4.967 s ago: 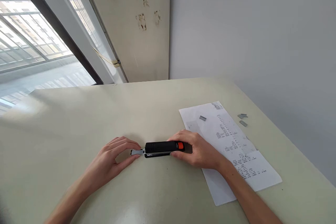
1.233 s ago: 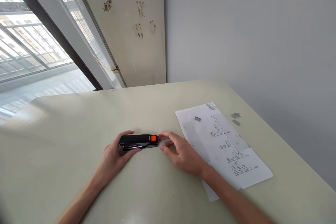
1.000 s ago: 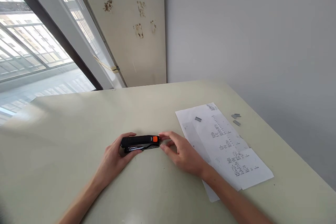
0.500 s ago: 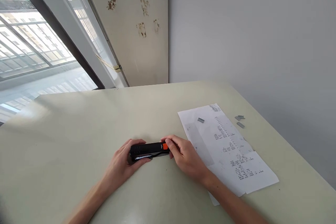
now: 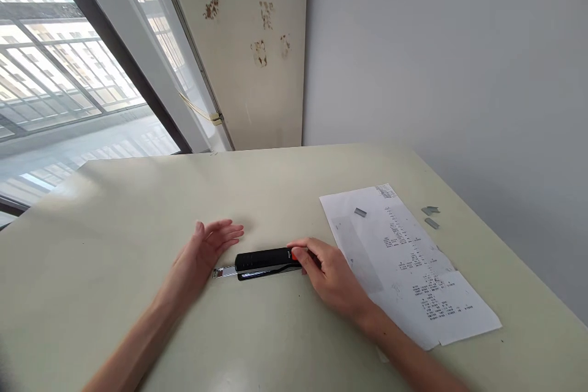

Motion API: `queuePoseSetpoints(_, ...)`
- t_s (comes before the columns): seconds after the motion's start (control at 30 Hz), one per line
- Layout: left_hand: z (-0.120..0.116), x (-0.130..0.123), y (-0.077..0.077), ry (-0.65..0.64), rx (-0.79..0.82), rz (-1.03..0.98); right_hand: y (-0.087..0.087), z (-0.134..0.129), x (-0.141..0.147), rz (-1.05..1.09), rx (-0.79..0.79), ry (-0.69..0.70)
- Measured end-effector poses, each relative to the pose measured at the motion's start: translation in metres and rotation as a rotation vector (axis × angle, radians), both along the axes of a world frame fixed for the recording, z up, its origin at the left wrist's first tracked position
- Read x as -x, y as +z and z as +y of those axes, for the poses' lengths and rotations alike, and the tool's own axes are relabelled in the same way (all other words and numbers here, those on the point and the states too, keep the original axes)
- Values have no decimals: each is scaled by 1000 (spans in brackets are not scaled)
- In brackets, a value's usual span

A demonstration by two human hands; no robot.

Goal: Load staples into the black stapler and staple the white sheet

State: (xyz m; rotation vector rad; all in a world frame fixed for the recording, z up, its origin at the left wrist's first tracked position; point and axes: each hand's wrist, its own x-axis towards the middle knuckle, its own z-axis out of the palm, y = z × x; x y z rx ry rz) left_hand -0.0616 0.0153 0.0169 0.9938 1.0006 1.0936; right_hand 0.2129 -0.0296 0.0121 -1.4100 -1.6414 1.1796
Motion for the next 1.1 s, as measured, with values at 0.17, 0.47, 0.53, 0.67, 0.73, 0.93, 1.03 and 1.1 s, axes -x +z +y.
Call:
queuePoseSetpoints(0.17, -2, -7, -3, -147, 77, -10, 4, 1, 7, -117, -54, 86)
queuePoseSetpoints(0.47, -7, -22, 5, -23, 458, -594, 15, -1, -1, 461, 575, 205)
queuePoseSetpoints(0.53, -11, -29, 1, -45, 463, -637, 16, -1, 0, 559, 672, 245)
queuePoseSetpoints(0.67, -13, -34, -7, -82, 420, -612, 16, 1, 0, 527, 712, 241)
queuePoseSetpoints(0.73, -12, -33, -10, -55, 414, -591, 15, 2, -1, 492, 699, 248)
queuePoseSetpoints(0.93, -11, -32, -6, 67, 501, -666, 17, 2, -7, 405, 394, 38)
queuePoseSetpoints(1.03, -13, -31, -1, 51, 437, -585, 17, 3, -10, 222, 119, -158)
queuePoseSetpoints(1.1, -15, -29, 3, 78, 320, -383, 14, 3, -11, 71, 1, -220)
